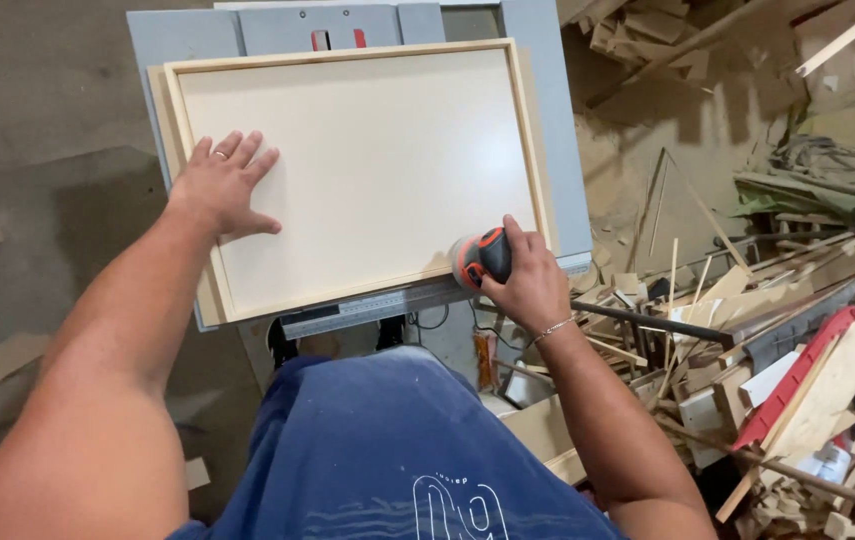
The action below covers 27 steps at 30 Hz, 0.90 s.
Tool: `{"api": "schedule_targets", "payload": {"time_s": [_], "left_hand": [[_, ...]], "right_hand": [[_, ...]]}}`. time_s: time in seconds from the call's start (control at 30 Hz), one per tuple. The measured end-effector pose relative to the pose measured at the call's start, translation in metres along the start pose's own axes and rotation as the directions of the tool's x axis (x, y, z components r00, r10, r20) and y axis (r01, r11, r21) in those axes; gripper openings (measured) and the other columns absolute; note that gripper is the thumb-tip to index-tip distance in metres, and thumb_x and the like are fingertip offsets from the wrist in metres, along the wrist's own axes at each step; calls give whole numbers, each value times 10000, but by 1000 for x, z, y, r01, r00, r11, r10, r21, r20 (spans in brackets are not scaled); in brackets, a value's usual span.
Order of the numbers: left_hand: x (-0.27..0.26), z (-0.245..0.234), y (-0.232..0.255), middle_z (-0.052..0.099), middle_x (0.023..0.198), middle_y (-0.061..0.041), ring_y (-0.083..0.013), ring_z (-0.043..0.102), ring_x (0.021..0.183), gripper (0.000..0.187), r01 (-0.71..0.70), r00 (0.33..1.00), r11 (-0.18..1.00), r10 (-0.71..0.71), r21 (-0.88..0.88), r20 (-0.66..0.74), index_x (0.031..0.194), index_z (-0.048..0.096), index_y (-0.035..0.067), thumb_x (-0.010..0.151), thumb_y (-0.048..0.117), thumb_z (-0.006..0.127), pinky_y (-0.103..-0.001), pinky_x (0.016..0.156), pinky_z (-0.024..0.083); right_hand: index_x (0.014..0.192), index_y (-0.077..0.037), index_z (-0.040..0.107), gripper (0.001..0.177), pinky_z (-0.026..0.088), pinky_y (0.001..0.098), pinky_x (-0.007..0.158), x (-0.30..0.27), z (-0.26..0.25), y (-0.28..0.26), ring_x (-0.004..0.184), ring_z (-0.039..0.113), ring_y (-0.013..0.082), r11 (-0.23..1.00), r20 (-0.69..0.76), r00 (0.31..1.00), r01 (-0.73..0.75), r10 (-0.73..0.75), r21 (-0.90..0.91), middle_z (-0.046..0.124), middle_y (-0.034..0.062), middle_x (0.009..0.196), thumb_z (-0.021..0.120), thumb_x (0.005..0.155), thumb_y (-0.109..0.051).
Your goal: Sanding the edges and corners of a wooden frame using a handheld orbital sander on a workbench.
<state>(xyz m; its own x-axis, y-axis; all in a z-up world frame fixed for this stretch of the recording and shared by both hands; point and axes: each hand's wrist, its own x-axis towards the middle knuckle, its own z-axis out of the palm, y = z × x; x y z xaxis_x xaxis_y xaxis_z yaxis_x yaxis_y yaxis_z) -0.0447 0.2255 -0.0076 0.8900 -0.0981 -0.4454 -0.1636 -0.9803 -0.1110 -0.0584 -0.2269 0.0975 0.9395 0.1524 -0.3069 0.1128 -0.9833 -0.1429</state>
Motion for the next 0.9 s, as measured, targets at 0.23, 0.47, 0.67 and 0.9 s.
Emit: {"api": "schedule_targets", "payload": {"time_s": [0.23, 0.47, 0.67, 0.9], "left_hand": [[-13, -4, -10, 224, 1745, 1, -261, 252, 1583, 1203, -64, 997, 998, 63, -12, -42, 1657, 255, 329, 675, 980, 499, -544, 1266, 193], [-24, -10, -19, 93, 1748, -31, -280, 97, 1596, 1169, -102, 995, 981, 101, -165, -13, 1662, 157, 271, 739, 898, 509, -566, 1253, 94], [-31, -20, -22, -12, 1750, -51, -291, 1, 1601, 1170, -110, 993, 975, 118, -192, 30, 1669, 48, 237, 779, 849, 500, -575, 1251, 37], [-28, -12, -22, -13, 1750, -56, -291, -13, 1601, 1169, -115, 993, 975, 117, -191, -4, 1668, 66, 226, 776, 852, 489, -595, 1244, 40]], "right_hand": [[1581, -279, 396, 963, 606, 479, 873, -33, 21, -81, 1098, 676, 336, 1000, -36, 999, 22, -23, -11, 552, 37, 1273, 793, 719, -441], [1568, -224, 394, 942, 585, 527, 729, -64, 42, -166, 1053, 643, 366, 990, -42, 990, 137, -136, 19, 551, 96, 1257, 795, 736, -407], [1537, -161, 421, 898, 545, 550, 645, -85, 56, -229, 1005, 612, 394, 946, -73, 946, 320, -316, 47, 565, 141, 1197, 828, 776, -409], [1553, -200, 392, 926, 569, 534, 646, -102, 62, -292, 1000, 584, 390, 915, 55, 915, 396, -400, 75, 533, 124, 1261, 804, 735, -333]]}}
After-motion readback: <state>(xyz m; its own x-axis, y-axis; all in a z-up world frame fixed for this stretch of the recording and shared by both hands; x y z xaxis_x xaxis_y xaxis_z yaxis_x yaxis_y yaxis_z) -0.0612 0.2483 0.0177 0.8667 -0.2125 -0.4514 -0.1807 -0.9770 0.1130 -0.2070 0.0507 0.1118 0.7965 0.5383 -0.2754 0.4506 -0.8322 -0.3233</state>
